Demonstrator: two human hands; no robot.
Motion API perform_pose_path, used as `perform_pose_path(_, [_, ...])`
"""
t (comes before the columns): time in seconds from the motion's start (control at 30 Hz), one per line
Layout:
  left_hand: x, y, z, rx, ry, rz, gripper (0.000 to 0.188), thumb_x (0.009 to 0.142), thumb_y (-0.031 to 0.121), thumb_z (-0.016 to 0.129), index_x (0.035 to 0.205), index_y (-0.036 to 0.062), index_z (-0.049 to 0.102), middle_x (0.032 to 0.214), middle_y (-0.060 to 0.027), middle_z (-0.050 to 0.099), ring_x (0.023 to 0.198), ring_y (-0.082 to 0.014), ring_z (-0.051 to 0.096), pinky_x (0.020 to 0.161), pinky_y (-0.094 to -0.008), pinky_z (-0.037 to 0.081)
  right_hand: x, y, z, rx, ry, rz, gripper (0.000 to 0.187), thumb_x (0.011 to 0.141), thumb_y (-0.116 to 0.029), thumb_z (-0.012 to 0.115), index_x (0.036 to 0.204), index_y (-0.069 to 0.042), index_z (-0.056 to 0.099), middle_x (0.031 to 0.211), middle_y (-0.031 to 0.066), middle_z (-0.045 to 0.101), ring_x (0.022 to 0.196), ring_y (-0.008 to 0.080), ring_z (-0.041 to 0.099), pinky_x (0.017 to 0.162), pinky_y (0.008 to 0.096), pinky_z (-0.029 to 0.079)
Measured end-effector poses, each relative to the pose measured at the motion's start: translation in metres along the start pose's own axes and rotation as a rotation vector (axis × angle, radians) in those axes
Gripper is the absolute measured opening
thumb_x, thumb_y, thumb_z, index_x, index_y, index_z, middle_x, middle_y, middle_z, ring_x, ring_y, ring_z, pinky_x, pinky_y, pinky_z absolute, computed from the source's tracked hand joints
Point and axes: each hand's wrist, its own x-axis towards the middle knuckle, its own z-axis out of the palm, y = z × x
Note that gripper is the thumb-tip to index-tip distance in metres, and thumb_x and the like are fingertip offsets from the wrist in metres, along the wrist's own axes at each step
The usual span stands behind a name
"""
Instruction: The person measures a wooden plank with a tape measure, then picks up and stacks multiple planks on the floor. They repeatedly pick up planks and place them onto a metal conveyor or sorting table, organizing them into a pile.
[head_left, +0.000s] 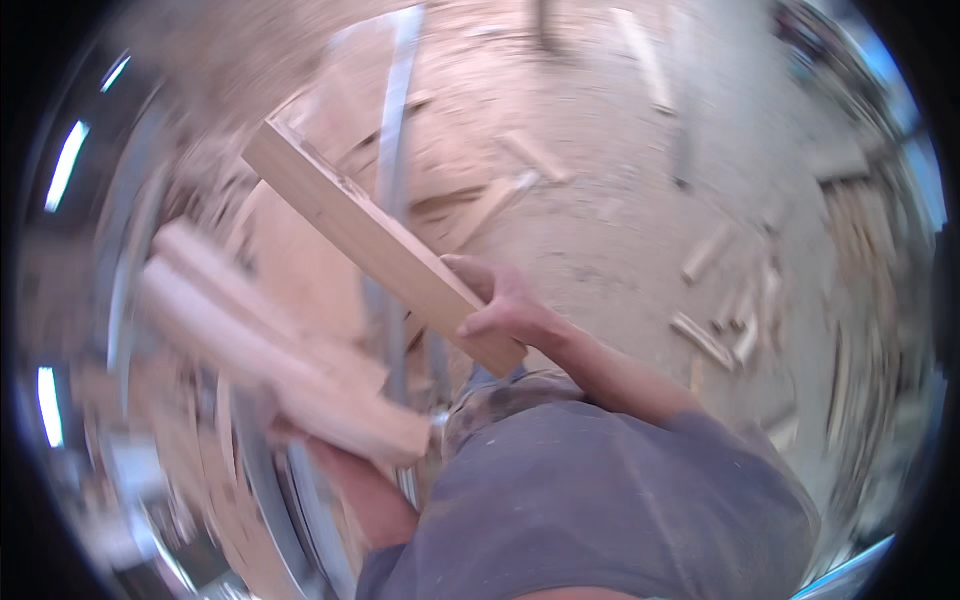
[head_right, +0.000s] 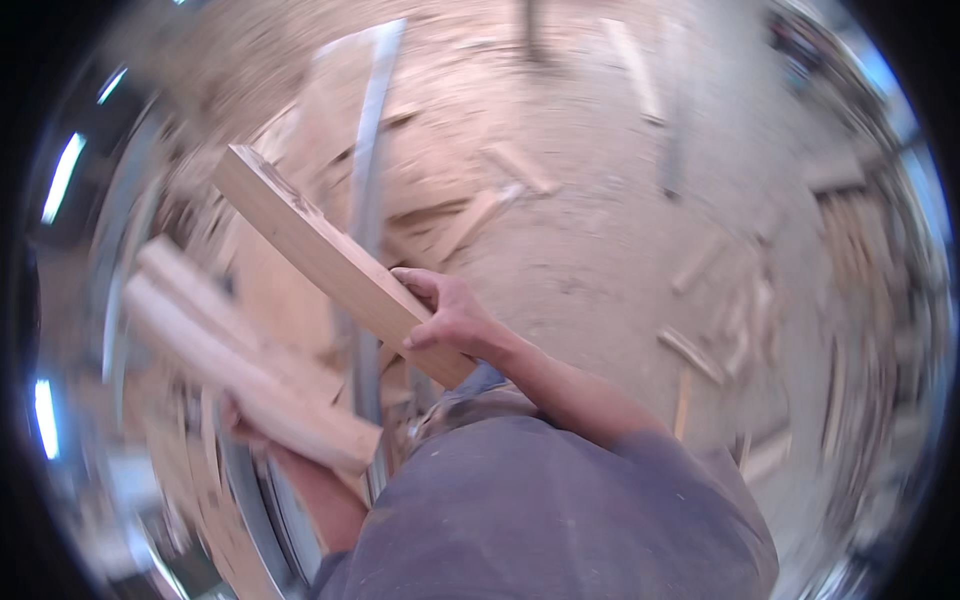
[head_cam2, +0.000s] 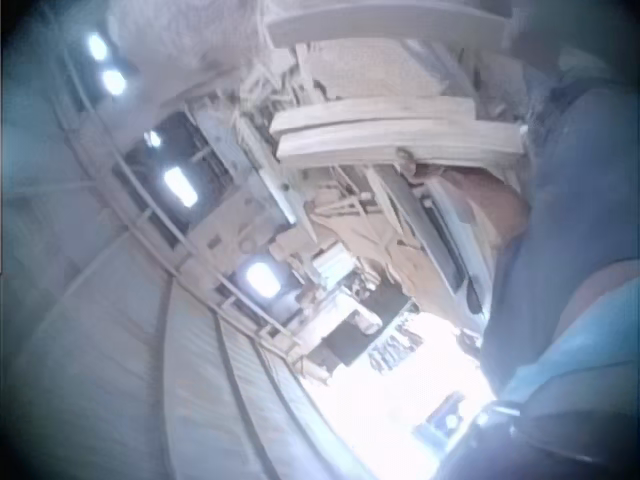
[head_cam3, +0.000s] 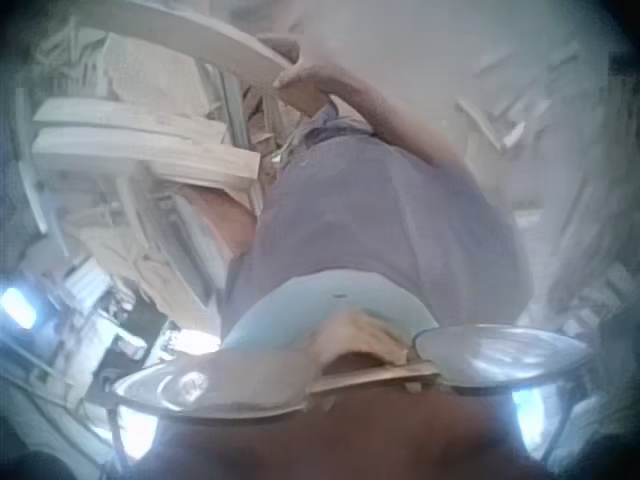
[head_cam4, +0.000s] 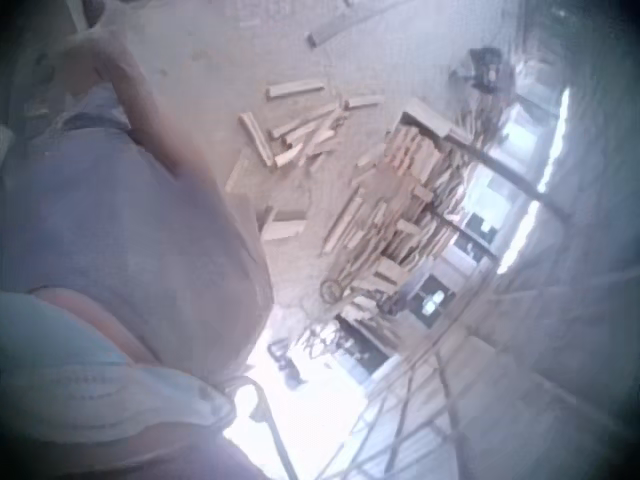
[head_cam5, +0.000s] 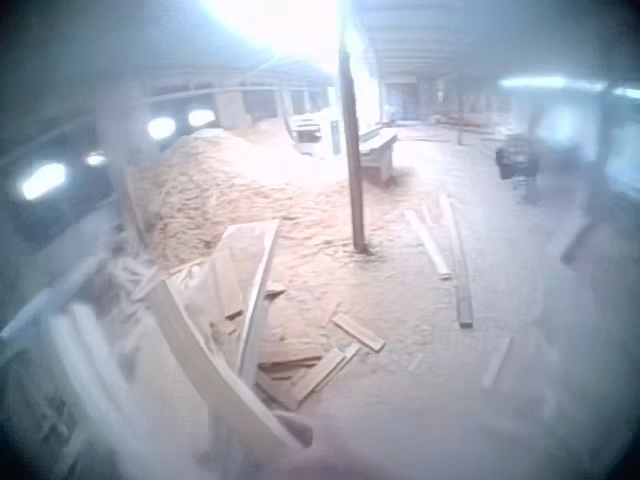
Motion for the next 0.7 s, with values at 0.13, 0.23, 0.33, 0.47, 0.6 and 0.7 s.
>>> perform_pose_path(0.13, [0.108,-0.042,0.008,0.101,-0.026,-0.116,0.070,0.081,0.040,0.067,0.134,-0.0046,0.057,0.126,-0.0221,0.062,0.119,-0.0304,0.059,0.106,-0.0460,0.046,-0.009,-0.003,-0.125,0.045,0.498,0.066,0.089,0.070,-0.003,0.074,0.152,0.010,0.042,0.132,0.0203,0.064,0.117,0.0271,0.065,0.104,0.0355,0.051])
perform_pose_path(0.23, [0.179,-0.091,0.067,0.082,-0.245,-0.277,0.070,0.081,0.039,0.070,0.135,-0.0034,0.058,0.129,-0.0209,0.061,0.121,-0.0304,0.057,0.107,-0.0469,0.043,-0.038,-0.024,-0.199,0.458,0.993,0.162,0.058,0.072,0.002,0.070,0.128,0.011,0.058,0.103,0.0219,0.069,0.091,0.0332,0.071,0.084,0.0433,0.060])
perform_pose_path(0.33, [0.211,-0.140,0.161,0.038,-0.338,-0.392,0.074,0.080,0.036,0.074,0.139,-0.0036,0.054,0.133,-0.0202,0.060,0.123,-0.0318,0.056,0.109,-0.0485,0.041,-0.083,0.005,-0.267,0.769,1.473,-0.010,0.042,0.074,-0.001,0.071,0.113,0.011,0.062,0.105,0.0229,0.069,0.094,0.0350,0.070,0.087,0.0462,0.060])
perform_pose_path(0.47, [0.233,-0.221,0.276,0.249,-0.373,-0.467,0.066,0.084,0.034,0.072,0.136,-0.0043,0.058,0.131,-0.0208,0.062,0.119,-0.0310,0.059,0.106,-0.0461,0.045,-0.172,0.073,-0.337,0.962,1.810,-0.401,0.036,0.075,-0.006,0.072,0.108,0.008,0.065,0.105,0.0206,0.068,0.097,0.0350,0.070,0.091,0.0488,0.058])
perform_pose_path(0.6, [0.266,-0.317,0.352,0.332,-0.523,-0.596,0.055,0.085,0.030,0.069,0.128,-0.0042,0.063,0.116,-0.0188,0.070,0.106,-0.0302,0.066,0.099,-0.0409,0.051,-0.232,0.079,-0.385,1.179,1.882,-0.505,0.035,0.080,-0.007,0.067,0.113,0.005,0.063,0.107,0.0187,0.068,0.100,0.0380,0.068,0.093,0.0553,0.055])
perform_pose_path(0.7, [0.268,-0.400,0.405,0.571,-0.582,-0.495,0.043,0.085,0.022,0.067,0.121,-0.0016,0.066,0.101,-0.0104,0.072,0.093,-0.0239,0.068,0.086,-0.0373,0.055,-0.270,0.053,-0.396,1.249,2.000,-0.428,0.031,0.083,-0.008,0.067,0.112,0.002,0.062,0.107,0.0178,0.068,0.099,0.0389,0.068,0.091,0.0574,0.055])
